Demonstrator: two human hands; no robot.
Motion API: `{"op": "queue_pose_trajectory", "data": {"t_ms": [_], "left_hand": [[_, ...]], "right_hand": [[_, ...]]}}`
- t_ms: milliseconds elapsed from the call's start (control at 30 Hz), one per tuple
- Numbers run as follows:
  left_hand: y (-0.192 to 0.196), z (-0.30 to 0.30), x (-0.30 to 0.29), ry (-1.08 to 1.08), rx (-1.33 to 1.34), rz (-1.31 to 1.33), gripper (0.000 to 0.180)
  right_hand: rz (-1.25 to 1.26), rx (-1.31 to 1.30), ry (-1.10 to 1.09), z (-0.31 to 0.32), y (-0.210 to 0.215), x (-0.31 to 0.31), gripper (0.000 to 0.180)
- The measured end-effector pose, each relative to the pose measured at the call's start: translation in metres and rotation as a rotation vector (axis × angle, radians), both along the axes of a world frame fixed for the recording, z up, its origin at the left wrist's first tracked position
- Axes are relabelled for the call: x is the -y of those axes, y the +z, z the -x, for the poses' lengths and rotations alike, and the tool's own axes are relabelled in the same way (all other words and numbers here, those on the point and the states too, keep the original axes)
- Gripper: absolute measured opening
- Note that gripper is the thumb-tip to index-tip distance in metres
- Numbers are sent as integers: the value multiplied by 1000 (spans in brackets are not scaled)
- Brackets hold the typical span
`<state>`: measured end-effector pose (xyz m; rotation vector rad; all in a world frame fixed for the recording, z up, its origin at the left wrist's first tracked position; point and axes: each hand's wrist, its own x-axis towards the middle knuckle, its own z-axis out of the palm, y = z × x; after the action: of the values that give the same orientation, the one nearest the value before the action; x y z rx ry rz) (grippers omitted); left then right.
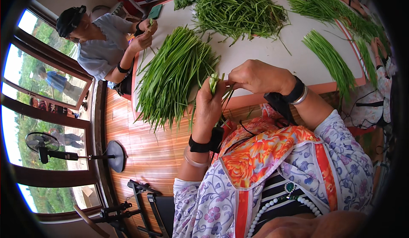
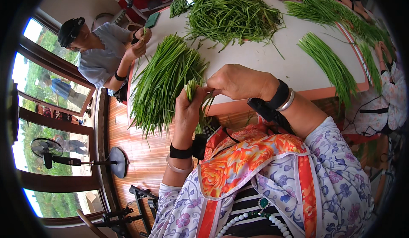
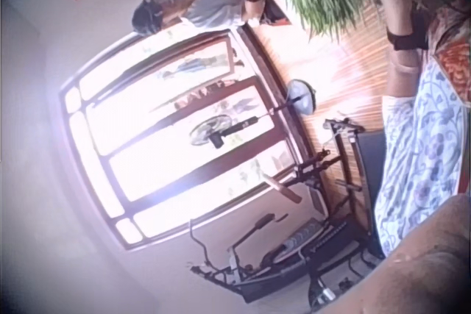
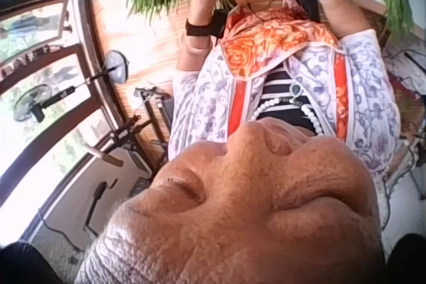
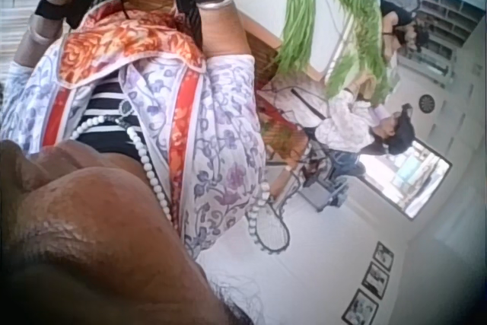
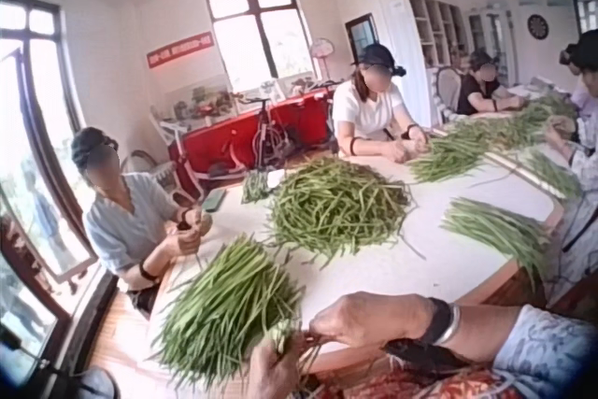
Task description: The person sorts through a bundle of green chives by hand, stripping away individual leaves and placing them into separate piles on the table.
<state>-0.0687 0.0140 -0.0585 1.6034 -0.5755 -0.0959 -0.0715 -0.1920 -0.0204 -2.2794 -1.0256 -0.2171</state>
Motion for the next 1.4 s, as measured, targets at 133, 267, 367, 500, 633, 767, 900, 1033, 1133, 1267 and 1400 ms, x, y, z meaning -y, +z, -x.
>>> {"op": "queue_pose_trajectory", "data": {"t_ms": [133,267,367,500,633,767,900,1033,1133,1267,1400], "left_hand": [[-5,16,9,-3,-438,130,12],[-17,17,3,-33,-606,341,15],[-22,17,0,-42,-689,435,14],[-25,14,-1,-67,-740,481,15],[-29,13,-2,-93,-702,489,13],[-27,13,-3,-73,-677,470,12],[-30,13,-5,-35,-611,426,12],[-20,19,-3,34,-626,371,12],[-27,18,-5,25,-584,378,12],[-31,20,-8,3,-634,438,13],[-39,19,-19,-11,-657,464,13]], "right_hand": [[-51,-40,-24,-1,-3,0,13],[-348,-514,-189,4,-9,1,16],[-450,-589,-219,0,-24,1,14],[-507,-612,-229,-4,-32,-7,12],[-481,-641,-213,-5,-28,-13,10],[-456,-628,-198,-7,-30,-16,10],[-432,-636,-182,-9,-30,-20,10],[-372,-375,-130,-16,-59,-13,10],[-521,-146,-55,-11,-70,-15,11],[-407,-484,-124,-7,-38,-22,19],[-270,-347,-186,-39,-38,-20,17]]}}
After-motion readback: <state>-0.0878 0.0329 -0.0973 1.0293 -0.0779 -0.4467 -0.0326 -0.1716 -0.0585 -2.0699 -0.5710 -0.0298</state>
